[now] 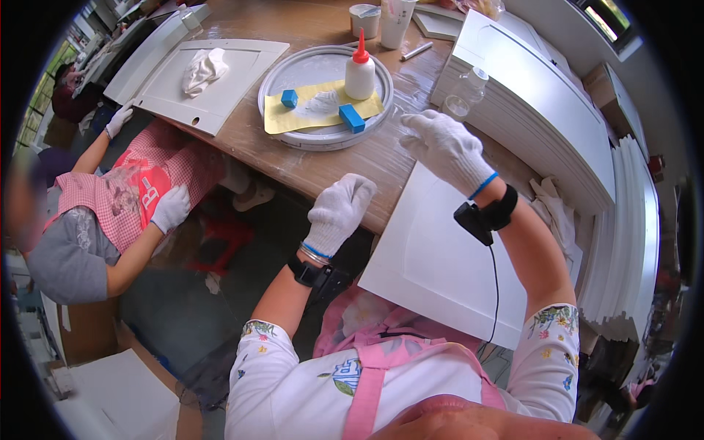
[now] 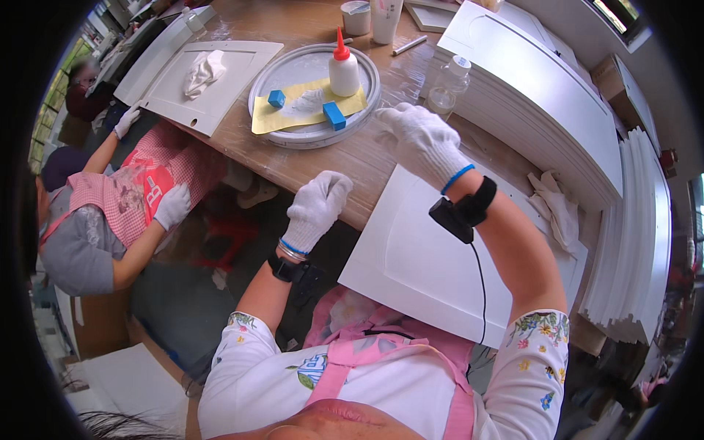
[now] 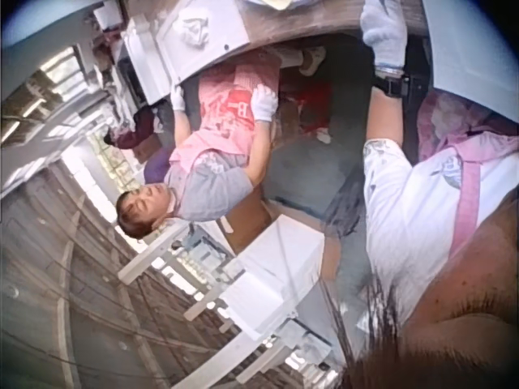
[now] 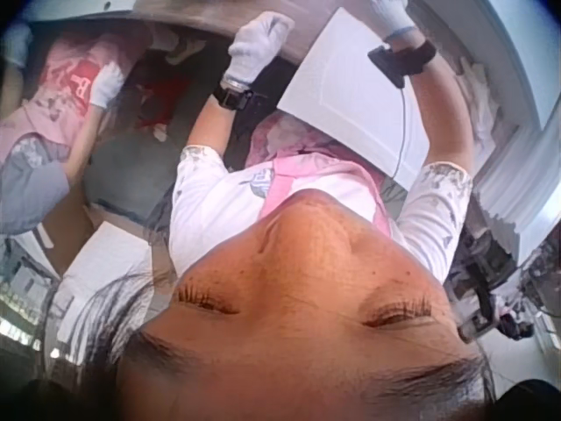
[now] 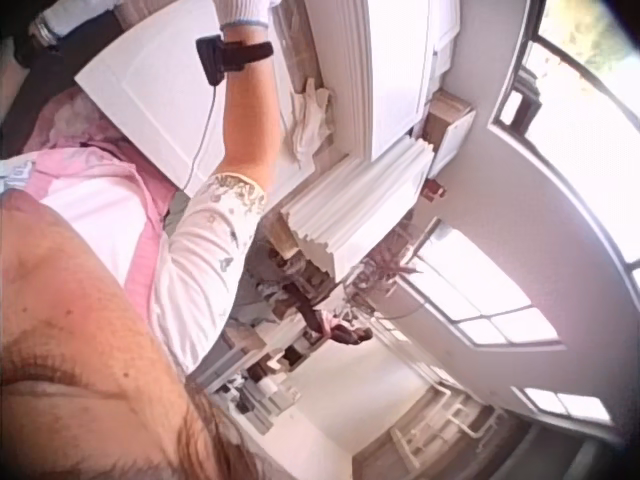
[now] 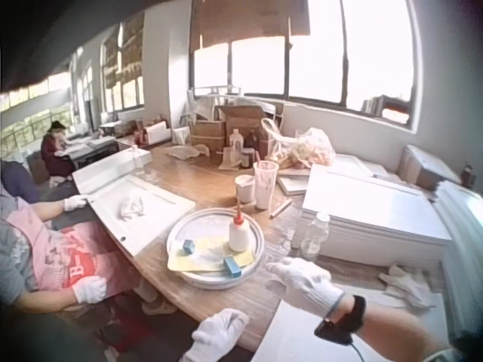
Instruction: Cleaning and inspecting white cabinet door panels using a scraper and cloth.
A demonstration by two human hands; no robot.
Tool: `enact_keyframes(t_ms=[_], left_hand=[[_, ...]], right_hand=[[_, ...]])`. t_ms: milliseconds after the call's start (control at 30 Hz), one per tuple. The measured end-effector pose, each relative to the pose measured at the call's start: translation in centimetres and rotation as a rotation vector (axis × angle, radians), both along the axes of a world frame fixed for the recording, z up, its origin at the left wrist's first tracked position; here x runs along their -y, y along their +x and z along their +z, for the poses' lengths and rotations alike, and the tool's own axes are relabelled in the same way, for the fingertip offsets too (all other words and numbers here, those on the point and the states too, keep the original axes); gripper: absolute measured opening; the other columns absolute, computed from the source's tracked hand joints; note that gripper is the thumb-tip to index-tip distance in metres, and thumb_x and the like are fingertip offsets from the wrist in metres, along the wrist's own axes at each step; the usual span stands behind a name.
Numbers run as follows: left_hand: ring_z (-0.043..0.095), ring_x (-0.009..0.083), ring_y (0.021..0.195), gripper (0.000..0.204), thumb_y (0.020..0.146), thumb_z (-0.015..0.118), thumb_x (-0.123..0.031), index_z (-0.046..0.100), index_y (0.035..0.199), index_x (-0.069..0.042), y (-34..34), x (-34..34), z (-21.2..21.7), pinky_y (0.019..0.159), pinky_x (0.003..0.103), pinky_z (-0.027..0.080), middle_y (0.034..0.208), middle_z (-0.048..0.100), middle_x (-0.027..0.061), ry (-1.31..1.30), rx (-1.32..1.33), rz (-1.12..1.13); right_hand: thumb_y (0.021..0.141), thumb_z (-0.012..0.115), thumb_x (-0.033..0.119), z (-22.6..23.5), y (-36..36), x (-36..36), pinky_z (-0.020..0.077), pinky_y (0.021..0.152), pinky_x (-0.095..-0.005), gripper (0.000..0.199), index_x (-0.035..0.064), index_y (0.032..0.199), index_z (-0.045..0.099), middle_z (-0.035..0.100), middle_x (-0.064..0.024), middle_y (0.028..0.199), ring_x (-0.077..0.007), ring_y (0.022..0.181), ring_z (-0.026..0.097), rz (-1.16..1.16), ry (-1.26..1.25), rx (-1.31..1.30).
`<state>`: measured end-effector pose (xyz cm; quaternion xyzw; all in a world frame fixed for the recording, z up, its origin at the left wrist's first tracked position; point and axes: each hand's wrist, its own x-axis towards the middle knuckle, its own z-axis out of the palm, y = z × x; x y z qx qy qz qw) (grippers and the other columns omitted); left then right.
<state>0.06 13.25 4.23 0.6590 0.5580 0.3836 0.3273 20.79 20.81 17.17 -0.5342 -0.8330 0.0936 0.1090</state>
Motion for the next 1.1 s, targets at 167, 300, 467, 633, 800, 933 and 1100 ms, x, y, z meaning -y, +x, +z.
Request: enact_keyframes(t_ms=[167,300,467,633,800,933,1100], left_hand=[[0.067,0.04,0.074,0.026,0.094,0.062,-0.031,0.066,0.1,-0.006,1.2,-3.9,-2.2,0.065,0.047,0.053,0.087,0.069,0.0179,0.129,-0.248,0.018],[0.067,0.0391,0.075,0.018,0.092,0.063,-0.03,0.067,0.094,-0.013,1.8,-3.1,-0.7,0.062,0.049,0.053,0.082,0.069,0.0161,0.131,-0.212,0.04],[0.066,0.0368,0.064,0.018,0.092,0.062,-0.033,0.066,0.088,-0.015,1.7,-2.8,-1.1,0.054,0.048,0.052,0.072,0.067,0.0139,0.22,-0.22,0.099],[0.066,0.0368,0.062,0.025,0.093,0.059,-0.036,0.063,0.082,-0.015,1.9,-2.6,-0.5,0.052,0.05,0.051,0.067,0.065,0.0131,0.265,-0.225,0.118],[0.067,0.0367,0.069,0.02,0.093,0.06,-0.035,0.065,0.091,-0.016,1.5,-2.6,-1.0,0.058,0.048,0.053,0.078,0.068,0.0117,0.166,-0.259,0.072],[0.067,0.0365,0.069,0.02,0.093,0.06,-0.036,0.064,0.092,-0.016,1.7,-2.7,-1.3,0.058,0.047,0.053,0.078,0.068,0.0115,0.173,-0.287,0.072],[0.067,0.0388,0.067,0.028,0.096,0.054,-0.039,0.059,0.087,-0.014,1.8,-2.7,-1.4,0.055,0.051,0.052,0.073,0.067,0.0146,0.222,-0.254,0.075]], right_hand=[[0.084,0.067,0.027,-5.6,-5.8,-2.7,0.0523,0.089,-0.0441,0.052,0.0167,0.134,0.053,0.059,-0.015,0.118,-0.0336,0.109,0.06,0.147,0.242,0.068],[0.084,0.066,0.028,-7.4,-6.2,-4.8,0.0518,0.09,-0.0442,0.055,0.0193,0.137,0.051,0.057,-0.0139,0.12,-0.0317,0.111,0.06,0.136,0.299,0.174],[0.087,0.063,0.022,-6.7,-5.9,-5.8,0.0529,0.088,-0.0405,0.048,0.014,0.134,0.054,0.064,-0.0128,0.113,-0.0302,0.102,0.064,0.169,0.171,0.17],[0.097,0.058,0.019,-6.0,-3.9,-5.3,0.0551,0.077,-0.0322,0.026,0.0018,0.116,0.061,0.068,-0.0108,0.096,-0.0178,0.081,0.065,-0.171,-0.57,-1.193],[0.102,0.046,0.02,-5.0,-4.9,-3.6,0.0499,0.061,-0.0305,0.021,0.0029,0.109,0.057,0.067,-0.0106,0.095,-0.0148,0.07,0.059,-0.223,-1.056,-1.827],[0.101,0.044,0.022,-5.0,-5.4,-3.1,0.0471,0.058,-0.0283,0.024,0.0033,0.112,0.054,0.06,-0.0061,0.087,-0.0135,0.067,0.055,-0.19,-1.148,-1.877],[0.099,0.047,0.023,-5.1,-5.7,-3.1,0.0467,0.058,-0.0279,0.025,0.0032,0.112,0.054,0.058,-0.005,0.086,-0.0133,0.066,0.055,-0.168,-1.164,-1.904]])
